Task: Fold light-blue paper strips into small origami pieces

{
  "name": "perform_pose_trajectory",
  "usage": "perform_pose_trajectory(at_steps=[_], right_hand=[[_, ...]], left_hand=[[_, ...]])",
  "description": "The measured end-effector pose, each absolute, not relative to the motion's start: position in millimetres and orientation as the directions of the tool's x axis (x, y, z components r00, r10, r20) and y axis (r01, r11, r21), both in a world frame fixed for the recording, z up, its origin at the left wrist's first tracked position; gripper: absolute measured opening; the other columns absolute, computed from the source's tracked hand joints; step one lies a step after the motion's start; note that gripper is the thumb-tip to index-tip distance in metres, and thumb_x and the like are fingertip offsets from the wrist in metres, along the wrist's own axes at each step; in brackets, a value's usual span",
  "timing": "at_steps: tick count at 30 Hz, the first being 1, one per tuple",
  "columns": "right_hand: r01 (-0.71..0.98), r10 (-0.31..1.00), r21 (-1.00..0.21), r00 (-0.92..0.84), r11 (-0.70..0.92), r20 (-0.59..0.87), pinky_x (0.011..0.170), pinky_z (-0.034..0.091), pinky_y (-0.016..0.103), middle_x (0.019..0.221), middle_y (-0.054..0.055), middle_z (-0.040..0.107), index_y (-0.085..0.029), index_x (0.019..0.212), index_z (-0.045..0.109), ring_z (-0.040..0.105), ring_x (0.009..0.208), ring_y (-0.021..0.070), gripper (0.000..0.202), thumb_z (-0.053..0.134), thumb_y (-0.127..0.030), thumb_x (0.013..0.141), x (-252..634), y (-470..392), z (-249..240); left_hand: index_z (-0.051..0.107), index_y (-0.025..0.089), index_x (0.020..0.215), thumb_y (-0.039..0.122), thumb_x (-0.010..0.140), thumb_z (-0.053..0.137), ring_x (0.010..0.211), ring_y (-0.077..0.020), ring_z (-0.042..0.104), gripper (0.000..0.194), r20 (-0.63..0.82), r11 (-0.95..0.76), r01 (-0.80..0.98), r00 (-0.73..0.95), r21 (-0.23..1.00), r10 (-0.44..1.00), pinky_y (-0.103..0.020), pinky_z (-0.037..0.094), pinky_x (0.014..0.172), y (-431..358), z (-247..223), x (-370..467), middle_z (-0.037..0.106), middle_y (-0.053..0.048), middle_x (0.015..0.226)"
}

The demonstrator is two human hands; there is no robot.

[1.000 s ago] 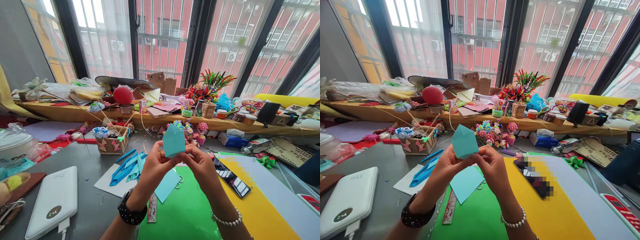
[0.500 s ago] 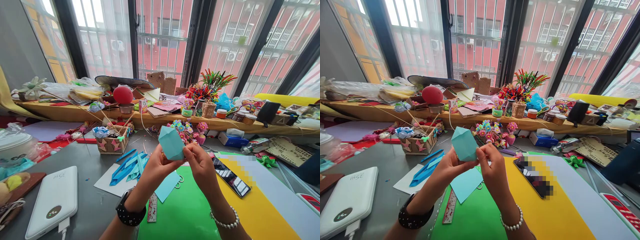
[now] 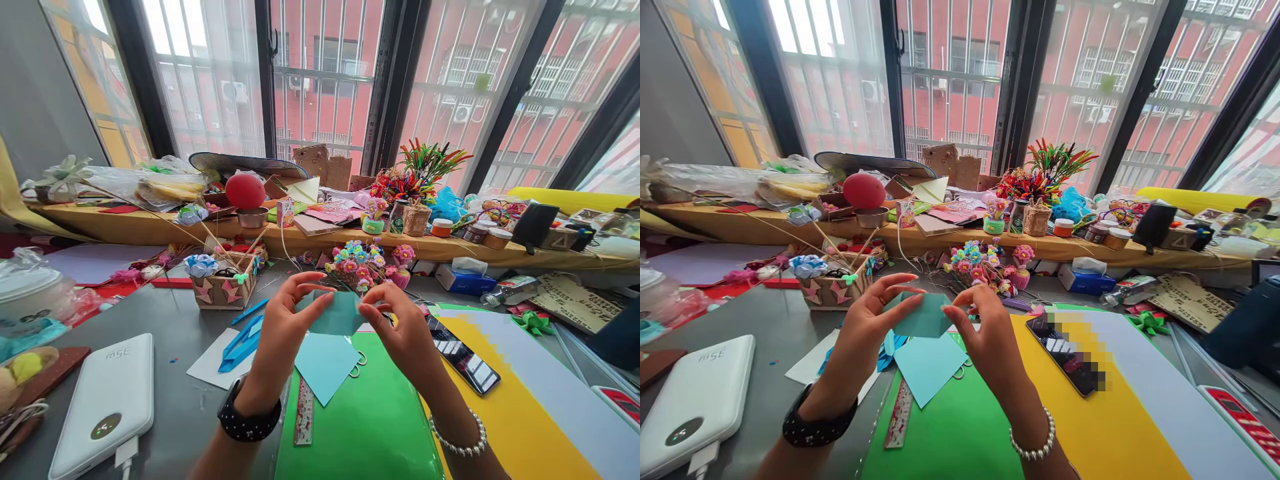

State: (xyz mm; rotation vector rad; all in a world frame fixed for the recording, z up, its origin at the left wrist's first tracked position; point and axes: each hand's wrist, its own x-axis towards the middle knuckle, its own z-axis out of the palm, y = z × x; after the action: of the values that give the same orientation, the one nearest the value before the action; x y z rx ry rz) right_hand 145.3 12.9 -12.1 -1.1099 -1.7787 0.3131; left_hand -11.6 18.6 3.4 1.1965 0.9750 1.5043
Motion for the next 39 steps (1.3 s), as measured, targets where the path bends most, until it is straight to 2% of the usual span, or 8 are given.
perform_pose_trajectory(at_steps=[4,11,15,19,23,26,30,39], right_hand=[[0.521,0.856,-0.715,-0.064,0.467,0.512,0.064,0.047,0.030,0.084,0.006,0.060,-0.016,0.089,0.055,0.056,0.073,0.0184,0.033,0.064,-0.040,0.067,139,9,-12],[0.510,0.847,-0.749,0.073,0.423,0.527,0.060,0.047,0.027,0.074,0.004,0.063,-0.016,0.084,0.059,0.057,0.063,0.0157,0.015,0.052,-0.027,0.077,137,6,-10],[0.500,0.854,-0.732,-0.029,0.463,0.520,0.054,0.045,0.024,0.068,0.003,0.062,-0.016,0.077,0.060,0.056,0.059,0.0145,0.015,0.050,-0.026,0.079,141,7,-8],[0.534,0.852,-0.679,-0.175,0.504,0.494,0.051,0.043,0.023,0.066,0.002,0.064,-0.016,0.073,0.062,0.055,0.057,0.0135,0.016,0.050,-0.024,0.079,142,6,-8],[0.561,0.828,-0.641,-0.161,0.524,0.537,0.051,0.044,0.023,0.067,0.002,0.064,-0.016,0.075,0.062,0.055,0.057,0.0132,0.015,0.052,-0.027,0.080,141,5,-7],[0.590,0.768,-0.586,-0.093,0.555,0.633,0.053,0.045,0.023,0.072,0.004,0.065,-0.015,0.081,0.061,0.056,0.057,0.0130,0.013,0.054,-0.026,0.079,141,5,-7],[0.664,0.640,-0.412,-0.133,0.624,0.757,0.056,0.046,0.024,0.074,0.004,0.065,-0.015,0.086,0.061,0.057,0.059,0.0137,0.014,0.055,-0.026,0.079,144,6,-9],[0.732,0.515,-0.224,-0.197,0.644,0.834,0.064,0.047,0.028,0.078,0.008,0.068,-0.015,0.089,0.063,0.061,0.068,0.0171,0.017,0.049,-0.023,0.083,145,8,-15]], left_hand=[[0.055,0.020,0.087,0.023,0.063,0.069,0.074,-0.0105,0.057,0.028,0.260,-0.291,-0.310,-0.138,0.905,0.956,-0.017,0.043,0.060,22,-5,-9,0.063,0.002,0.080],[0.053,0.018,0.089,0.021,0.063,0.069,0.069,-0.0103,0.058,0.030,0.193,-0.157,-0.308,0.092,0.938,0.977,-0.018,0.046,0.057,24,-8,-7,0.060,0.001,0.082],[0.054,0.019,0.097,0.025,0.063,0.070,0.075,-0.0132,0.058,0.038,0.191,-0.149,-0.251,0.153,0.957,0.970,-0.022,0.047,0.062,20,-3,-6,0.060,-0.002,0.093],[0.064,0.018,0.089,0.032,0.067,0.065,0.072,-0.0145,0.059,0.026,0.174,-0.151,-0.153,0.149,0.977,0.973,-0.020,0.044,0.059,17,0,-8,0.066,-0.003,0.084],[0.067,0.016,0.073,0.032,0.064,0.067,0.067,-0.0153,0.058,0.019,0.184,-0.173,-0.101,0.106,0.980,0.977,-0.021,0.043,0.058,18,-2,-7,0.067,-0.002,0.073],[0.066,0.017,0.071,0.032,0.064,0.068,0.066,-0.0138,0.057,0.017,0.192,-0.181,-0.125,0.083,0.975,0.978,-0.021,0.042,0.058,19,-4,-7,0.066,-0.001,0.071],[0.065,0.017,0.071,0.031,0.065,0.068,0.064,-0.0112,0.055,0.015,0.188,-0.173,-0.151,0.086,0.973,0.978,-0.019,0.040,0.057,18,-4,-8,0.063,0.001,0.069],[0.064,0.016,0.072,0.030,0.065,0.067,0.064,-0.0114,0.054,0.016,0.166,-0.148,-0.165,0.097,0.975,0.981,-0.019,0.040,0.057,17,-2,-6,0.062,0.000,0.070]])
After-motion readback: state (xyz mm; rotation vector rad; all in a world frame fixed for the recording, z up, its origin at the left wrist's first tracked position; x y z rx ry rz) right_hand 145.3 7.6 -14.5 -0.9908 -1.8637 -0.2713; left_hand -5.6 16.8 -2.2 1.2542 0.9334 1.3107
